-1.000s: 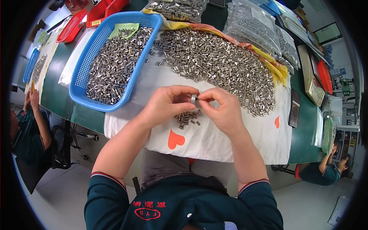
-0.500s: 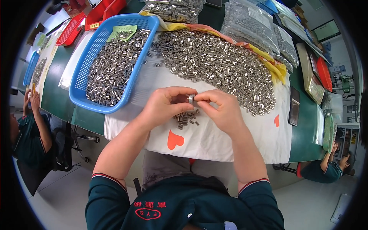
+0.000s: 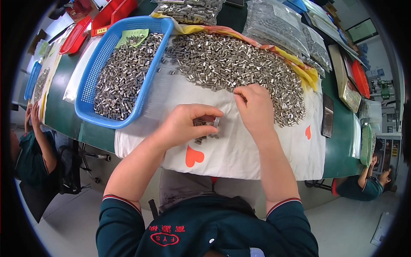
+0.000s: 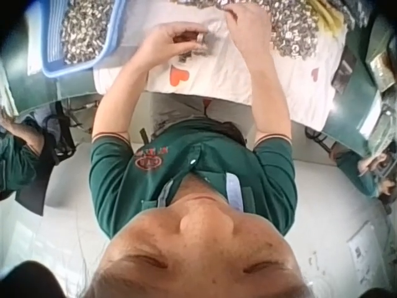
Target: The worker is sorting small metal components on a workbench, picking them from a large pile and placing them into a small metal jig or container.
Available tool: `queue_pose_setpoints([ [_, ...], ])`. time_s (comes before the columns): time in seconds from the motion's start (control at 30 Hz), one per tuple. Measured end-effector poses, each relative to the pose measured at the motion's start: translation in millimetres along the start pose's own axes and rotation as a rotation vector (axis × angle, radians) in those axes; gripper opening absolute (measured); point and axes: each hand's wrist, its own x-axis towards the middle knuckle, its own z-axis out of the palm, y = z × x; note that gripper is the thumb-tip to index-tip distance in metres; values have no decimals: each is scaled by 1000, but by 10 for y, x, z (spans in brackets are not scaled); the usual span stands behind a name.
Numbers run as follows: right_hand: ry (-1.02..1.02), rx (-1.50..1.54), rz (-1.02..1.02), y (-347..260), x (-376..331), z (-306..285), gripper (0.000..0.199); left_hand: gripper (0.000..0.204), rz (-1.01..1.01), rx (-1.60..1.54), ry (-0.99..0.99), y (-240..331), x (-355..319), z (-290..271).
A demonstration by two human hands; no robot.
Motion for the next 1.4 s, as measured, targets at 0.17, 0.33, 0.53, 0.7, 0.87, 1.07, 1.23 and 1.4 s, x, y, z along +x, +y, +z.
queue_pose_setpoints([
  [0.17, -36, -78, 22, -14, -24, 65, 7, 35, -25, 2, -37, 20, -12, -32],
  [0.33, 15, -20, 42, 6, -57, 39, 6, 34, -142, -48, -6, 6, 2, -26],
  [0.53, -30, -31, 22, 65, -81, 13, 10, 34, -214, 45, -113, 155, -48, 46],
  [0.7, -30, -80, -12, 54, -82, 5, 7, 35, 61, 319, -169, 259, 20, 29],
  [0.87, 8, -105, -45, 68, -78, 57, 7, 35, 107, 352, -310, 252, 273, 28],
  [1.07, 61, 141, -6, -32, -45, -58, 3, 34, 9, 201, -329, 262, 220, -21],
  [1.23, -176, 671, 226, -155, -44, -210, 8, 37, -186, -374, -136, 54, 268, -145],
  [1.4, -273, 826, 250, -162, -70, -162, 13, 38, -139, -457, -110, -56, 276, -136],
])
